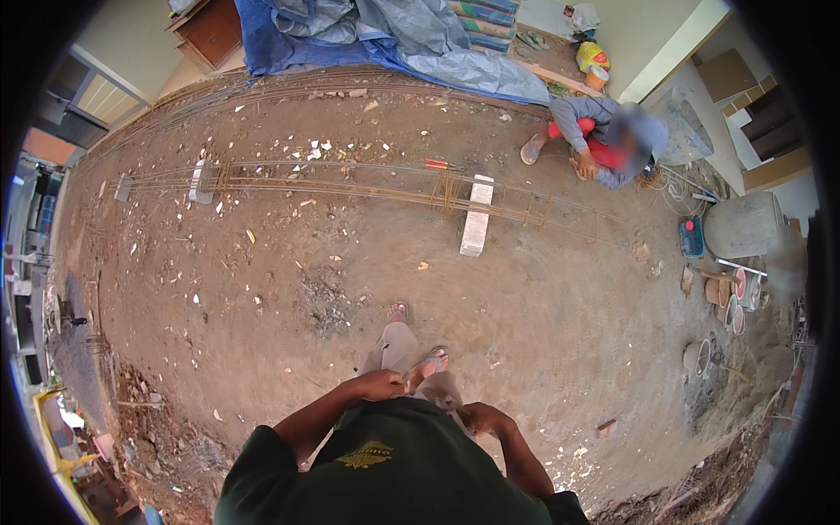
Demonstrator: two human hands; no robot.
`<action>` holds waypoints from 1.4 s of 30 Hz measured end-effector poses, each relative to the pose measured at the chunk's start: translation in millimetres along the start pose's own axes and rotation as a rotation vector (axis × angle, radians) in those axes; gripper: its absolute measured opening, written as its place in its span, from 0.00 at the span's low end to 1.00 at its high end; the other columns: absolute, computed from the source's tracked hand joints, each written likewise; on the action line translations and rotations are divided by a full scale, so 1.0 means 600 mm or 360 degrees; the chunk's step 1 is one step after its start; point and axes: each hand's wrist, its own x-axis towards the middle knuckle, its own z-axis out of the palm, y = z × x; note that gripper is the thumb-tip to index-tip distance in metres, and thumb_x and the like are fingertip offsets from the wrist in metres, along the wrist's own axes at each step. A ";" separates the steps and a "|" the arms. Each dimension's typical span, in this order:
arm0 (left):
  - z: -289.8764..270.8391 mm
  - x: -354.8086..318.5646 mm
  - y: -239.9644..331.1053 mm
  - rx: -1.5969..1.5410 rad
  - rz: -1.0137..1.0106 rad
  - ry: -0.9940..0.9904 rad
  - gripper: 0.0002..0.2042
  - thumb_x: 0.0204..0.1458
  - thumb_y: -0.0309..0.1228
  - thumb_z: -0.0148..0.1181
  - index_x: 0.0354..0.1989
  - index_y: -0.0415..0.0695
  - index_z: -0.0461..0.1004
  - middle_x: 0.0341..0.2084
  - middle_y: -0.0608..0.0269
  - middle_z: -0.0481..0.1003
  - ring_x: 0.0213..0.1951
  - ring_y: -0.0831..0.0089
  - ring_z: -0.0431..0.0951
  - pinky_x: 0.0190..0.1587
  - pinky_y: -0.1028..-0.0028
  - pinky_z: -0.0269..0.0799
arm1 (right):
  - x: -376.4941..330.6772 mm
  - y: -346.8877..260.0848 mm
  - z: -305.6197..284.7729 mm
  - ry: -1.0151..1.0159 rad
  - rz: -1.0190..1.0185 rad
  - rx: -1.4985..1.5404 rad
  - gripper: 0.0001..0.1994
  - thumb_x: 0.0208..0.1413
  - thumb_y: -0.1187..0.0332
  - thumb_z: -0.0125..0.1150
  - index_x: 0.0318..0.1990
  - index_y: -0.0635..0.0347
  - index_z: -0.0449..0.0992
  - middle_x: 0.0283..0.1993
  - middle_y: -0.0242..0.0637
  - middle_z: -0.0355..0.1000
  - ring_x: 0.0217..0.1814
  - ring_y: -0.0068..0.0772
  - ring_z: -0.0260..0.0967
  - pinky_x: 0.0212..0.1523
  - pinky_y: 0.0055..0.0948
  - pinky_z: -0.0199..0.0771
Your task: The person ties wire around intersecting steel bars to form a rebar cage using pliers. They repeatedly wrap and twist wire at multiple joints while a coworker works nearby.
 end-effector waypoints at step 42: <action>-0.546 0.998 -0.776 0.0634 -0.0652 0.2092 0.24 0.54 0.44 0.68 0.58 0.49 0.79 0.62 0.50 0.75 0.64 0.51 0.74 0.69 0.58 0.66 | 0.863 0.348 -0.813 0.0806 0.0280 -0.1931 0.29 0.56 0.51 0.70 0.56 0.62 0.70 0.51 0.51 0.80 0.56 0.55 0.79 0.56 0.48 0.77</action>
